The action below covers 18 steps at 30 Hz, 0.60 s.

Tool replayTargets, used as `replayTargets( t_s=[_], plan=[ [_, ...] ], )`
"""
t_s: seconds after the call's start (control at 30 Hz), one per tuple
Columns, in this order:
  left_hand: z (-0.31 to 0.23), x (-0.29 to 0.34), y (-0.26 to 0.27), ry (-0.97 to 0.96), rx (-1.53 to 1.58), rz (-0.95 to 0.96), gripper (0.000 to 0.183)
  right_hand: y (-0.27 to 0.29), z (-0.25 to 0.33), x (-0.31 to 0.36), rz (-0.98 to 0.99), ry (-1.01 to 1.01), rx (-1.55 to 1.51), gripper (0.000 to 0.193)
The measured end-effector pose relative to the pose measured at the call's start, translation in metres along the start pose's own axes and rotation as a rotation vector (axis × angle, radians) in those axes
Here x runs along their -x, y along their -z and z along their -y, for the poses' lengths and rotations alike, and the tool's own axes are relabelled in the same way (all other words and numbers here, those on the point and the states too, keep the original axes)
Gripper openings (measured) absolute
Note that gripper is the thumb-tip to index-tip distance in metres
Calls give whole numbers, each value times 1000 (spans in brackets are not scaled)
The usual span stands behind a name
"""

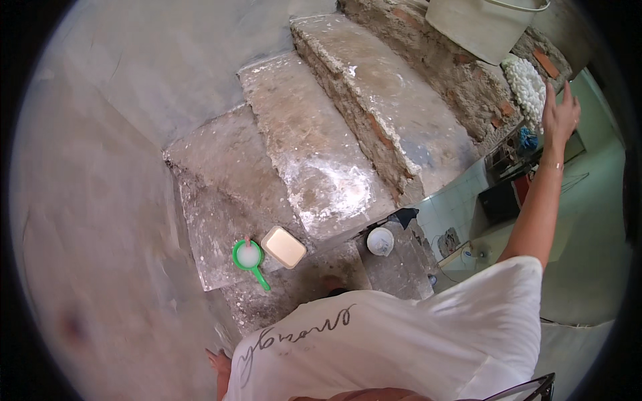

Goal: The person uses a brush to apply a coating to the wall and corner by a concrete staircase, then uses a rag and a small scoop to clean up debris and apply liquid to the stairs.

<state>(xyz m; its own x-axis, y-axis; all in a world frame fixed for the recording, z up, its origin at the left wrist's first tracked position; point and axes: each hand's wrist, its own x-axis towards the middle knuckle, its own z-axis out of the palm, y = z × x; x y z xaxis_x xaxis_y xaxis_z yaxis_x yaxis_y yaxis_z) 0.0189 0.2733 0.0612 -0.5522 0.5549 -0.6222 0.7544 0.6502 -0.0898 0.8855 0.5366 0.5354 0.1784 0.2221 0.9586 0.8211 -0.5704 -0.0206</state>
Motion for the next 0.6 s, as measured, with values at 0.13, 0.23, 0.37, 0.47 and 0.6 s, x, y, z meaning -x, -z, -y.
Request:
replayTargets(
  t_s=[0.13, 0.23, 0.37, 0.47, 0.6],
  plan=[
    [-111, 67, 109, -216, 114, -163, 64, -105, -71, -11, 452, 4, 53, 66],
    [-152, 91, 135, -277, 112, -168, 65, -152, -73, 19, 695, -66, 200, 71],
    [-150, 99, 128, -345, 167, -194, 66, -130, -39, 9, 820, -307, 202, 78],
    [-125, 97, 113, -211, 173, -95, 65, -134, -50, -8, 702, -420, 135, 78],
    [-107, 99, 97, -116, 357, -56, 64, -171, -77, 5, 839, -244, 408, 62]
  ],
)
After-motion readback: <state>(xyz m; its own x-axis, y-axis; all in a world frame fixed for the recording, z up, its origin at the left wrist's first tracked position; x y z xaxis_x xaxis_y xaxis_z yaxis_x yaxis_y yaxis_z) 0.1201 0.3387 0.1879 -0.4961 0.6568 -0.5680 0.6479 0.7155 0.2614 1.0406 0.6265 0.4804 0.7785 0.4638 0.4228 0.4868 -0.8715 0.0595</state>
